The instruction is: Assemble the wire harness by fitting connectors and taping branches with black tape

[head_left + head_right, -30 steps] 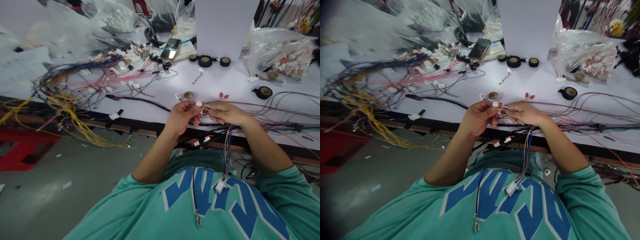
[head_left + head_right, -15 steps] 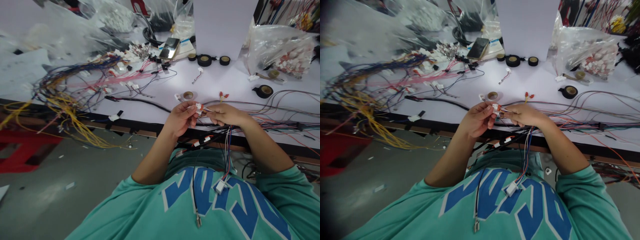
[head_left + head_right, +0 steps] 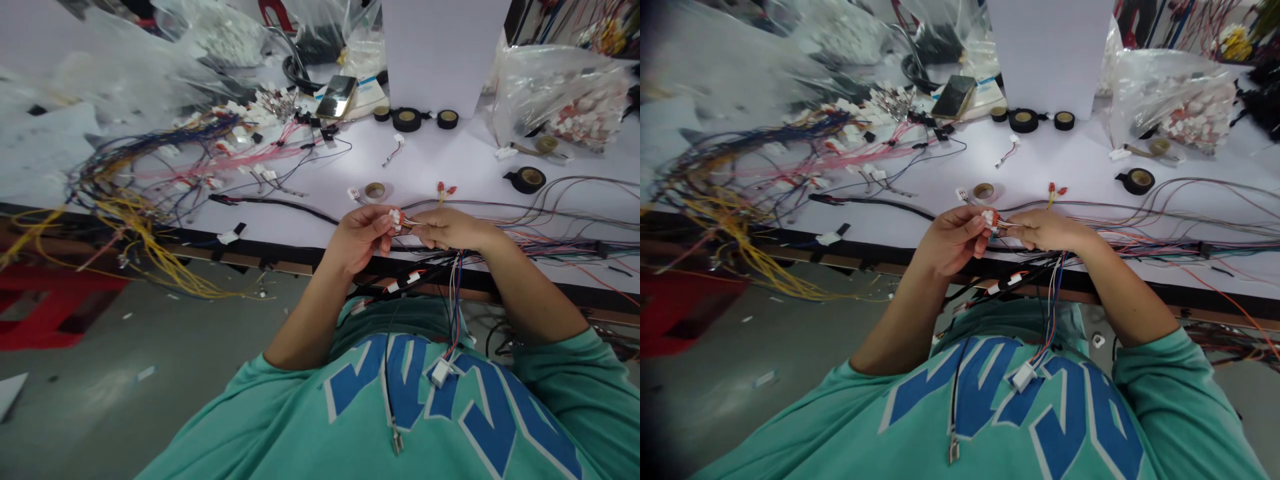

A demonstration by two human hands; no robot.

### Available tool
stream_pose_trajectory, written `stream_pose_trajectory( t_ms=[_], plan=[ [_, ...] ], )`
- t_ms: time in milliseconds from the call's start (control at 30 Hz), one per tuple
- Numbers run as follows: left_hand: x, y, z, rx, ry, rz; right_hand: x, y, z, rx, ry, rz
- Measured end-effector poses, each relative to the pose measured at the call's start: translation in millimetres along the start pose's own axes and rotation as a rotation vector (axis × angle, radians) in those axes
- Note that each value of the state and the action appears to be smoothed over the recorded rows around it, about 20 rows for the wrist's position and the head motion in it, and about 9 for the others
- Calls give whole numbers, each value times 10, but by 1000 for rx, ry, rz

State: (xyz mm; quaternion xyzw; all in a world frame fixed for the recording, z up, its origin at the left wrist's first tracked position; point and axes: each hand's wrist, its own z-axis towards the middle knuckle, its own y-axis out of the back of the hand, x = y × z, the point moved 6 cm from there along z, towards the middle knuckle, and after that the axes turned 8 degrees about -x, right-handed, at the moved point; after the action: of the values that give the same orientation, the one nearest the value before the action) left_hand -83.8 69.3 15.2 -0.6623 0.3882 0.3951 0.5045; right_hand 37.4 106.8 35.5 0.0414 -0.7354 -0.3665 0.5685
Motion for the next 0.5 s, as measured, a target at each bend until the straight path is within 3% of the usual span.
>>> stream_pose_trajectory(
  t_ms=[267, 500],
  plan=[
    [-15, -13, -14, 4, -37, 2, 20, -10, -3, 12, -50, 108],
    [-42, 12, -23, -10, -78, 129, -65, -54, 1, -20, -96, 346]
  ],
)
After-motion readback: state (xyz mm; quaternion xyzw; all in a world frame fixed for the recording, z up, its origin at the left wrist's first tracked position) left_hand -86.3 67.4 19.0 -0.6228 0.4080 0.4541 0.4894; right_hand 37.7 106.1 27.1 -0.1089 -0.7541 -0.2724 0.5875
